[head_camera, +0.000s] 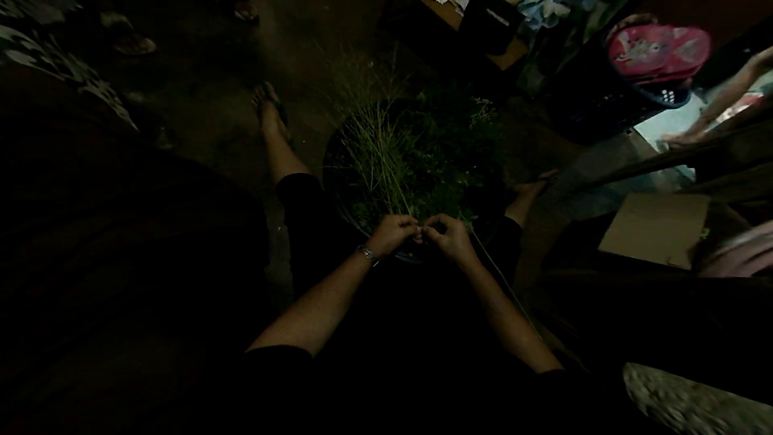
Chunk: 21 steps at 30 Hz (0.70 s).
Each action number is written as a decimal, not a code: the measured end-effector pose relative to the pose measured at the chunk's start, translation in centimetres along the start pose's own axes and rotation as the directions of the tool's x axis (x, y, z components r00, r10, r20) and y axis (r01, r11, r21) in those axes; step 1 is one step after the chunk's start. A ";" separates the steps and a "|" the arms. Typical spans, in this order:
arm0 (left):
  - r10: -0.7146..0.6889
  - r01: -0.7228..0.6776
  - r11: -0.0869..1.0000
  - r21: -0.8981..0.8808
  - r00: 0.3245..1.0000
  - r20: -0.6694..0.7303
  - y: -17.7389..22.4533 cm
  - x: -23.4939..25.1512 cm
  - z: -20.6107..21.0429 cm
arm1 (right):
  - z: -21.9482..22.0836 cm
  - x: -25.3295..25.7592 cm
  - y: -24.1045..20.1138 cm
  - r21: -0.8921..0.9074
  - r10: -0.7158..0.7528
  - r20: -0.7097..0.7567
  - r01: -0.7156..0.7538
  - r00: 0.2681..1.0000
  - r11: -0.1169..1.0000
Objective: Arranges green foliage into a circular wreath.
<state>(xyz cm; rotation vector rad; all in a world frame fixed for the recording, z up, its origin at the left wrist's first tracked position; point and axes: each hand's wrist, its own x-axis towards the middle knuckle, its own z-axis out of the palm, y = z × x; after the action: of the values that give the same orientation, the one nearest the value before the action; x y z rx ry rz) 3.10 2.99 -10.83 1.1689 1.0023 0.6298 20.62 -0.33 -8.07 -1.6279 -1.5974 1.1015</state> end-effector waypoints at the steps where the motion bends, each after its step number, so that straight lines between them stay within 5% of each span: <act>1: -0.005 0.005 1.000 0.016 1.000 0.015 0.2 -0.1 0.0 | -0.1 -0.1 -0.2 -0.006 0.020 0.003 -0.020 1.000 1.000; 13: -0.047 0.046 0.999 -0.003 0.996 -0.075 0.0 0.1 -0.7 | -2.2 -0.6 -1.4 -0.030 0.115 -0.128 -0.120 0.985 0.992; 17: -0.052 0.049 0.998 -0.033 0.993 -0.106 -0.7 0.6 -1.8 | -4.0 -0.2 -0.8 -0.211 -0.056 -0.206 0.012 0.977 0.977; 21: -0.080 0.080 0.997 0.006 0.996 -0.029 -0.8 0.7 -1.6 | -4.8 1.1 -0.2 -0.462 -0.288 -0.075 0.223 0.955 0.858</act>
<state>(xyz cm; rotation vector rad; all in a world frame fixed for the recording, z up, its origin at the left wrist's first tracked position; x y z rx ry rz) 1.94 4.09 -11.90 1.1234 1.0712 0.5815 24.64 1.43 -5.79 -1.6598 -2.0051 0.4829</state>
